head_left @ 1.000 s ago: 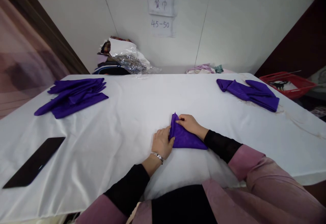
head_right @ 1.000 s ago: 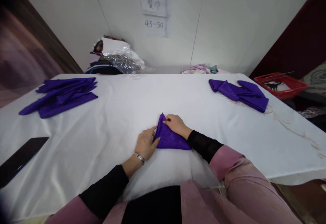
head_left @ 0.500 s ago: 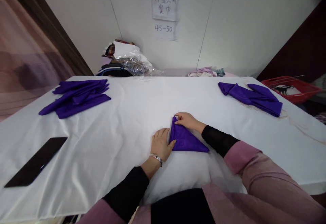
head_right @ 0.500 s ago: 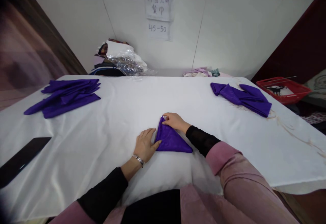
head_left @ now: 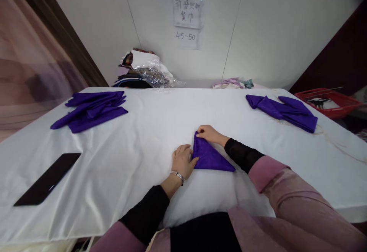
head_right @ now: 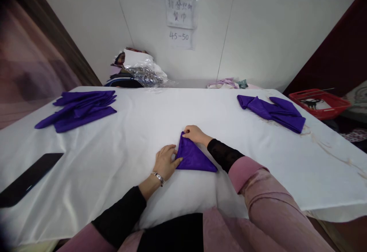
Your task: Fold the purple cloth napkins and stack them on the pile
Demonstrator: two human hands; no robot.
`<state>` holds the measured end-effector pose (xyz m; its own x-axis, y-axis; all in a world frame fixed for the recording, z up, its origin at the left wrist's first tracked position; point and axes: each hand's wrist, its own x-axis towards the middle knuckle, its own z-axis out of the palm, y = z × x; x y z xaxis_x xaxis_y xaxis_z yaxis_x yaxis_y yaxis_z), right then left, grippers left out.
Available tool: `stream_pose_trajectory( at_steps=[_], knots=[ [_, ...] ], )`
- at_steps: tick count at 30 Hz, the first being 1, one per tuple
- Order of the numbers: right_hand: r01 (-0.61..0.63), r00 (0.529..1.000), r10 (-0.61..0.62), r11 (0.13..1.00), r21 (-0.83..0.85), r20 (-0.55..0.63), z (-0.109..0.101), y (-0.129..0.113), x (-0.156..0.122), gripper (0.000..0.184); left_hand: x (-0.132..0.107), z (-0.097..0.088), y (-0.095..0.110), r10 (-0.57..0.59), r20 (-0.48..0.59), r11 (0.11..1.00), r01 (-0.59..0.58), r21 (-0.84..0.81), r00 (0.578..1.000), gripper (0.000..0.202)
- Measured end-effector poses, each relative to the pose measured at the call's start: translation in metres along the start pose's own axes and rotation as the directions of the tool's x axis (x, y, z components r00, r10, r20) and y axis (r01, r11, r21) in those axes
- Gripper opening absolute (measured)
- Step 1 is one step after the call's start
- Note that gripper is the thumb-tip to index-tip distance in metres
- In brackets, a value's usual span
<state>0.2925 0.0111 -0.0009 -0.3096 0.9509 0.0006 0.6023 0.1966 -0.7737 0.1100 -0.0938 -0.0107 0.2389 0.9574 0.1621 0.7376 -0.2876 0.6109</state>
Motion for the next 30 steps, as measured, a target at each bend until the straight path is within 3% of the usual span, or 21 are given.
stream_pose_trajectory(
  at_steps=[3,7,9,12,14,15,16,18,19,20,21,23,26,30],
  knots=[
    [0.020,1.000,-0.022,0.986,0.164,0.006,-0.006,-0.005,-0.010,0.013,0.000,0.001,-0.002,0.002,-0.014,0.994,-0.003,-0.112,1.000,0.019],
    [0.049,0.998,-0.055,0.868,0.494,-0.002,-0.017,-0.017,-0.023,0.022,0.001,0.008,-0.011,-0.039,-0.006,0.976,0.037,-0.216,0.999,0.029],
    [0.067,0.996,-0.086,0.834,0.548,0.009,-0.026,-0.027,-0.027,0.033,0.005,0.007,-0.014,-0.014,-0.015,0.960,0.009,-0.281,1.000,0.042],
    [0.136,0.987,-0.160,0.829,0.543,-0.003,-0.050,-0.048,-0.033,0.050,0.021,-0.015,-0.011,0.070,-0.090,0.929,-0.098,-0.357,0.993,0.031],
    [0.233,0.971,-0.227,0.823,0.518,-0.075,-0.071,-0.064,-0.039,0.047,0.035,-0.042,-0.001,0.125,-0.186,0.933,-0.179,-0.312,0.975,0.015],
    [0.299,0.954,-0.273,0.819,0.490,-0.126,-0.081,-0.072,-0.043,0.042,0.041,-0.058,0.006,0.166,-0.258,0.937,-0.234,-0.259,0.952,0.014],
    [0.371,0.929,-0.324,0.817,0.442,-0.180,-0.090,-0.079,-0.049,0.035,0.045,-0.073,0.012,0.260,-0.364,0.935,-0.328,-0.138,0.894,0.016],
    [0.512,0.855,-0.449,0.814,0.275,-0.261,-0.099,-0.086,-0.066,0.020,0.046,-0.094,0.019,0.488,-0.471,0.865,-0.477,0.153,0.735,0.021],
    [0.571,0.810,-0.518,0.804,0.167,-0.274,-0.099,-0.084,-0.075,0.014,0.043,-0.099,0.020,0.600,-0.459,0.799,-0.526,0.292,0.656,0.023],
    [0.618,0.766,-0.585,0.784,0.056,-0.267,-0.094,-0.080,-0.086,0.010,0.037,-0.098,0.018,0.683,-0.409,0.731,-0.559,0.393,0.605,0.023],
    [0.655,0.727,-0.645,0.754,-0.044,-0.234,-0.086,-0.072,-0.096,0.009,0.028,-0.093,0.014,0.739,-0.335,0.670,-0.584,0.459,0.585,0.022],
    [0.689,0.688,-0.714,0.698,-0.196,-0.127,-0.061,-0.049,-0.117,0.013,0.007,-0.072,0.002,0.779,-0.150,0.592,-0.634,0.498,0.609,0.019],
    [0.690,0.711,-0.691,0.648,-0.324,0.131,-0.022,-0.011,-0.144,0.022,-0.025,-0.037,-0.012,0.738,0.114,0.571,-0.706,0.419,0.665,0.020],
    [0.619,0.777,-0.602,0.682,-0.389,0.181,-0.002,0.013,-0.167,0.027,-0.049,-0.025,-0.014,0.651,0.217,0.672,-0.685,0.281,0.728,0.024]
  ],
)
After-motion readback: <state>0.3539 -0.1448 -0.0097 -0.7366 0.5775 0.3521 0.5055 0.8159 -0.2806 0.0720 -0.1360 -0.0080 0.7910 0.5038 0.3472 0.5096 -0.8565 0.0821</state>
